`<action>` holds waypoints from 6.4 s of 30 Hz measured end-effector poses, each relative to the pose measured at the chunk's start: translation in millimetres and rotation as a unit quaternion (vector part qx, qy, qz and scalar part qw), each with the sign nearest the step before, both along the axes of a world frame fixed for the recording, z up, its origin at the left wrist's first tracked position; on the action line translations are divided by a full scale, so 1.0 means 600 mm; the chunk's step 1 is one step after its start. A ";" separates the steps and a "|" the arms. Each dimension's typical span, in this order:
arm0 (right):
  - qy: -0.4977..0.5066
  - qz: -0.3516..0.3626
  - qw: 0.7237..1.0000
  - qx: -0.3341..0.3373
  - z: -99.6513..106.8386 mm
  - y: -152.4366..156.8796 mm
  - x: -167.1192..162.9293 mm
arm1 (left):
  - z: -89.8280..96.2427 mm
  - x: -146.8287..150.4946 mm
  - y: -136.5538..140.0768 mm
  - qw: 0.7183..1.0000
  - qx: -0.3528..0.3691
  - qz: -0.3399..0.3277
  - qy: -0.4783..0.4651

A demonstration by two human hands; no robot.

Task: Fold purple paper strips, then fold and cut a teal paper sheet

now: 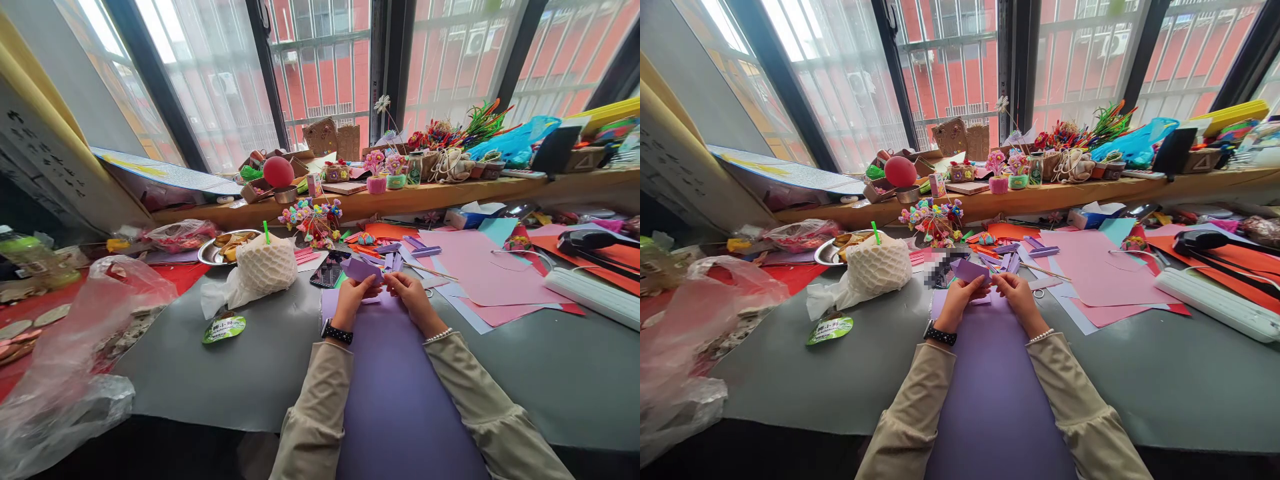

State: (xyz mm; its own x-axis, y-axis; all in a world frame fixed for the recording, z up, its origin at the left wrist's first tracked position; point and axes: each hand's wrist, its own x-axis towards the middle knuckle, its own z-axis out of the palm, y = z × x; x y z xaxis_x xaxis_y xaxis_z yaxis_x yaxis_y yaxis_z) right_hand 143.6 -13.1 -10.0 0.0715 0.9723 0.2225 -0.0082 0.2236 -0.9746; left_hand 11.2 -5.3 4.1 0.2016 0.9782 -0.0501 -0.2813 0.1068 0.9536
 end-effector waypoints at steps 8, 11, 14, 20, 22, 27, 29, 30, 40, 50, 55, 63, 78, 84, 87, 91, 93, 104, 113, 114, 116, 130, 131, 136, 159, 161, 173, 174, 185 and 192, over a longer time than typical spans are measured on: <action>0.008 -0.003 1.000 -0.006 0.001 0.000 0.001 | -0.001 0.001 -0.001 1.000 0.006 -0.008 0.030; 0.004 0.001 1.000 -0.008 0.002 -0.001 0.000 | 0.002 0.002 -0.003 0.999 0.007 -0.011 0.042; 0.008 0.003 1.000 -0.010 0.002 -0.003 -0.001 | 0.003 0.002 -0.004 0.999 0.008 -0.013 0.043; -0.003 0.005 1.000 -0.005 0.000 -0.001 0.001 | 0.002 0.002 -0.004 0.999 0.008 -0.016 0.044; -0.001 0.008 1.000 -0.002 -0.002 0.001 0.001 | 0.002 0.002 -0.004 0.999 0.011 -0.016 0.041; 0.009 0.014 1.000 0.003 -0.004 0.002 0.001 | 0.000 0.002 -0.004 0.999 0.011 -0.023 0.039; 0.010 0.015 1.000 0.002 -0.004 0.001 0.001 | 0.000 0.002 -0.003 0.999 0.010 -0.022 0.043; 0.010 0.014 1.000 0.001 -0.004 0.001 0.001 | 0.000 0.002 -0.003 0.999 0.010 -0.021 0.046; -0.004 0.007 1.000 0.006 -0.001 -0.001 0.001 | 0.003 0.003 -0.005 0.998 0.003 -0.008 0.057; 0.018 -0.018 1.000 0.002 0.000 -0.002 0.000 | 0.000 0.003 -0.001 0.997 0.023 -0.027 0.063; 0.051 -0.008 0.999 0.000 -0.004 0.000 0.000 | 0.003 0.004 -0.005 0.996 0.035 -0.040 0.078; 0.074 0.032 0.997 0.011 -0.006 -0.001 -0.004 | 0.000 0.007 -0.004 0.993 0.056 -0.037 0.092; 0.057 0.020 0.998 0.009 -0.005 -0.002 -0.004 | -0.006 0.004 0.000 0.991 0.096 -0.053 0.079; 0.066 0.017 0.998 0.012 -0.007 0.002 -0.003 | -0.011 0.004 0.002 0.991 0.089 -0.058 0.078; 0.061 0.012 0.998 0.012 -0.008 0.002 -0.002 | -0.012 0.003 0.002 0.990 0.091 -0.067 0.078; 0.046 0.000 0.999 0.014 -0.009 0.001 -0.002 | -0.008 0.004 0.000 0.990 0.088 -0.071 0.081; 0.041 -0.006 0.999 0.020 -0.009 0.000 -0.002 | -0.004 0.005 -0.002 0.992 0.076 -0.061 0.083; 0.046 -0.006 0.999 0.015 -0.005 0.000 -0.003 | -0.002 0.002 -0.001 0.996 0.071 0.015 0.060; -0.033 -0.006 0.999 0.025 -0.003 -0.003 -0.004 | 0.000 0.003 -0.001 0.991 0.092 0.068 0.074; -0.033 -0.007 0.999 0.024 -0.002 -0.003 -0.004 | -0.001 0.003 0.000 0.990 0.093 0.067 0.078; -0.026 -0.002 0.999 0.025 0.000 -0.004 -0.004 | -0.001 0.002 0.001 0.990 0.096 0.064 0.082; -0.037 0.056 0.998 0.013 0.007 -0.011 -0.007 | -0.001 -0.003 0.002 0.995 0.075 0.049 0.053; -0.037 0.056 0.998 0.015 0.006 -0.010 -0.006 | -0.001 -0.002 0.001 0.995 0.074 0.050 0.051; -0.026 0.046 0.998 0.020 0.002 -0.007 -0.006 | 0.001 -0.002 -0.001 0.995 0.075 0.047 0.048; 0.013 -0.005 1.000 0.017 -0.006 0.002 -0.003 | 0.001 -0.001 -0.001 0.993 0.080 0.017 0.085; 0.022 -0.006 1.000 0.010 -0.006 0.002 -0.003 | 0.001 -0.001 -0.002 0.993 0.076 0.018 0.086; -0.027 -0.023 0.998 0.048 -0.003 -0.003 -0.001 | -0.003 -0.001 0.000 0.987 0.088 0.017 0.135; -0.034 -0.024 0.998 0.055 -0.003 -0.004 -0.001 | -0.003 -0.001 0.001 0.985 0.092 0.018 0.143; -0.058 -0.008 0.997 0.060 -0.002 -0.001 -0.006 | -0.008 -0.002 0.005 0.990 0.103 0.037 0.091; -0.042 -0.019 0.998 0.054 -0.003 -0.002 -0.004 | -0.004 0.001 0.003 0.994 0.065 0.048 0.067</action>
